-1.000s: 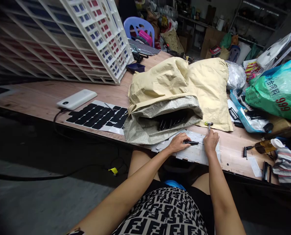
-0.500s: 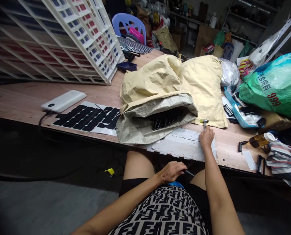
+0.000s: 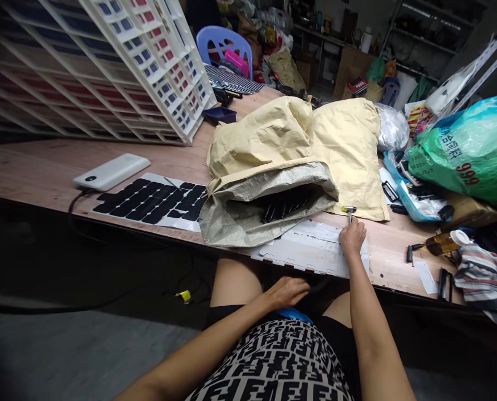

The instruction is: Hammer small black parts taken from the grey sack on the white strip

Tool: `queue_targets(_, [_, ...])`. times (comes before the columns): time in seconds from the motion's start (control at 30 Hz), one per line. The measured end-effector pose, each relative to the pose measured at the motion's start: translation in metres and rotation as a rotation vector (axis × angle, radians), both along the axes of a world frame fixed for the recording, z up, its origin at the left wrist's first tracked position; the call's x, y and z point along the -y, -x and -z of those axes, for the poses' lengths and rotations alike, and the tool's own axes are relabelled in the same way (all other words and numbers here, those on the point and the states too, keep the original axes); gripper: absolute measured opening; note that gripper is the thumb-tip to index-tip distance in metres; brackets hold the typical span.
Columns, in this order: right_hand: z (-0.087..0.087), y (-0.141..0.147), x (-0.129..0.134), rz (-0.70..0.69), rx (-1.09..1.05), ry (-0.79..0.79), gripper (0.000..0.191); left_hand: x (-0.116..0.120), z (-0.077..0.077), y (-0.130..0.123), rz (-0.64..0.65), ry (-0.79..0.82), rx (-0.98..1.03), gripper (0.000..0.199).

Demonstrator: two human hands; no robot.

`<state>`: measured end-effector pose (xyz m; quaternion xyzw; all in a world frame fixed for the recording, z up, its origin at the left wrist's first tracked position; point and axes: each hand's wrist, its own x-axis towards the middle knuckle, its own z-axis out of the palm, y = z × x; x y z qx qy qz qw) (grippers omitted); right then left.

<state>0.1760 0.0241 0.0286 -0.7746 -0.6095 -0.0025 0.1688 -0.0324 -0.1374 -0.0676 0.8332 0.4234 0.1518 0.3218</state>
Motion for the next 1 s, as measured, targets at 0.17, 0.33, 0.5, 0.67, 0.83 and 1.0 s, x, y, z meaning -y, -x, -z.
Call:
queue_targets(0.17, [0.000,0.001,0.001,0.003,0.013,0.001,0.047,-0.037,-0.071,0.013,-0.235,-0.485,0.213,0.027])
queue_targets(0.33, [0.000,0.001,0.001,0.003,0.007,0.001,0.047,-0.128,-0.115,0.053,-0.963,-0.227,0.019,0.020])
queue_targets(0.5, [0.003,0.001,0.001,0.009,0.025,-0.003,0.047,-0.162,-0.110,0.070,-1.012,0.006,-0.116,0.029])
queue_targets(0.67, [0.003,0.002,0.002,0.014,0.020,0.018,0.046,-0.137,-0.106,0.066,-0.953,-0.216,-0.041,0.019])
queue_targets(0.83, [0.002,0.002,0.002,0.012,0.012,0.018,0.046,-0.100,-0.104,0.026,-0.502,-0.477,0.089,0.013])
queue_targets(1.0, [0.002,0.001,0.004,0.015,-0.024,0.008,0.045,-0.104,-0.084,-0.009,-0.296,-0.323,0.089,0.012])
